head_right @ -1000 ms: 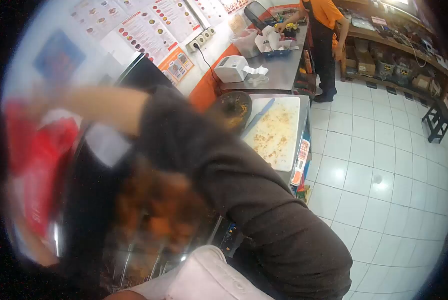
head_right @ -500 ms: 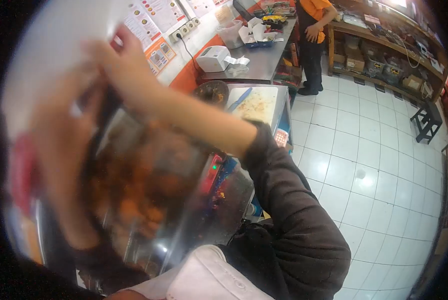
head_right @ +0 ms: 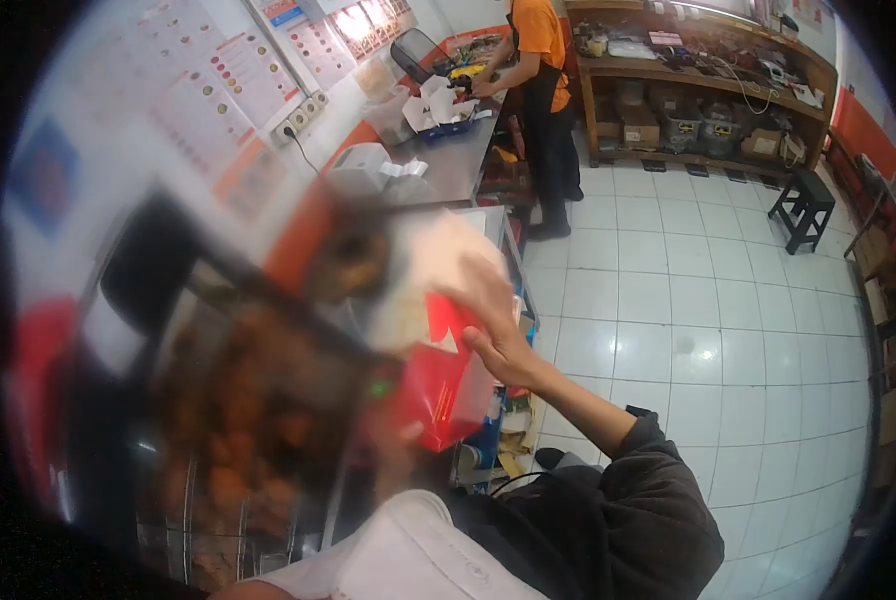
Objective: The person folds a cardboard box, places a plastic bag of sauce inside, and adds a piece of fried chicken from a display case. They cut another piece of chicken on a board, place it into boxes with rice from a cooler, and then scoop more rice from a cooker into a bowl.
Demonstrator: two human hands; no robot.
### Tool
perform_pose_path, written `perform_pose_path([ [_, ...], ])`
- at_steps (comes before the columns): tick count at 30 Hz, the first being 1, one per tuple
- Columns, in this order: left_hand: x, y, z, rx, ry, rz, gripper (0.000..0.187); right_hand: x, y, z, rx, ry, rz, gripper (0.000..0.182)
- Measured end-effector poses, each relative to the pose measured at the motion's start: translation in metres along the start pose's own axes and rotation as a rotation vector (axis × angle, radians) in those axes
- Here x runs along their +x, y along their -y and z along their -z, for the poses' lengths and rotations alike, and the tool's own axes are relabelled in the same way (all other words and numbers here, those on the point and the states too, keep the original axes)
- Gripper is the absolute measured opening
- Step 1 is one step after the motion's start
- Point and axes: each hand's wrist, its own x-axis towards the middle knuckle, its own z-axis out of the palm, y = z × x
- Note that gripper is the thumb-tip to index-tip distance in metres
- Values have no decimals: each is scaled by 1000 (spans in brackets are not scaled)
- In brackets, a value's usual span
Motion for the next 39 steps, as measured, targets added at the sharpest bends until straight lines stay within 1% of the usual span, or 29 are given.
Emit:
perform_pose_path([
  [1, -5, 19, 10, -2, -8, 10, 19, -10, -7, 3, -155, 21, -20, 45],
  [2, -9, 36, 19, -142, -22, 156, 20, -24, -20, 4, -148, 31, -27, 45],
  [3, -18, 50, 27, -286, -39, 301, 22, -42, -35, 1, 2, 141, -118, 36],
  [5, -40, 69, 39, 1, 4, 521, 27, -71, -45, -10, 352, 348, -400, 24],
  [7, -70, 101, 53, 29, 244, 706, 33, -100, -44, -22, 102, 562, -126, 19],
  [9, -102, 118, 40, 23, 291, 707, 34, -122, -25, -28, 55, 888, -91, 20],
  [10, -114, 121, 35, 26, 350, 705, 36, -127, -22, -30, 69, 902, -97, 20],
  [11, -122, 121, 35, 19, 335, 717, 36, -130, -20, -35, 106, 757, -108, 19],
  [12, -124, 108, 28, -8, 212, 678, 35, -131, -17, -37, 139, 611, -117, 18],
  [13, -127, 101, 24, -35, 90, 637, 34, -129, -16, -39, 149, 624, -120, 18],
  [15, -141, 124, 27, -64, 46, 706, 29, -121, -11, -35, 294, 966, -309, 16],
  [16, -150, 130, 27, -85, 16, 766, 25, -118, 1, -32, 355, 1070, -212, 14],
  [18, -158, 132, 17, -37, 2, 689, 24, -117, 7, -29, 369, 1108, -208, 12],
  [20, -152, 113, 8, 214, 37, 412, 23, -118, 14, -25, 379, 1152, -199, 10],
  [22, -135, 86, 3, 684, 31, -56, 21, -121, 17, -26, 455, 771, -60, 21],
  [23, -128, 77, 0, 856, -1, -229, 21, -122, 22, -29, 464, 783, -61, 21],
  [24, -124, 70, -2, 980, -27, -329, 20, -123, 29, -34, 398, 525, -206, 32],
  [25, -122, 70, -3, 1058, -37, -348, 20, -124, 33, -38, 325, 266, -345, 44],
  [26, -125, 71, -5, 1125, 15, -233, 21, -133, 21, -44, 505, 393, -586, 58],
  [27, -122, 67, -5, 1126, 0, -222, 21, -137, 13, -48, 510, 410, -587, 58],
  [29, -102, 50, 0, 1129, 241, -132, 31, -139, 0, -53, 904, 409, -949, 52],
  [31, -91, 15, 20, 926, -59, -118, 46, -121, 10, -41, 821, 453, -856, 48],
  [33, -93, -2, 42, 1432, -532, -89, 61, -104, 17, -27, 871, 472, -766, 48],
  [34, -104, 8, 63, 1436, -540, -62, 61, -95, 18, -18, 980, 556, -912, 53],
  [35, -118, 34, 91, 761, -459, 284, 62, -100, 9, -12, 1126, 562, -1029, 60],
  [36, -132, 53, 106, 59, -357, 563, 63, -96, 7, -15, 1089, 629, -945, 61],
  [37, -146, 61, 105, 49, -379, 572, 63, -91, 5, -18, 1051, 694, -856, 62],
  [38, -159, 68, 101, -302, -317, 574, 64, -91, 3, -21, 1053, 715, -864, 62],
  [39, -170, 72, 95, -651, -250, 560, 64, -93, 1, -23, 1003, 615, -939, 60],
])
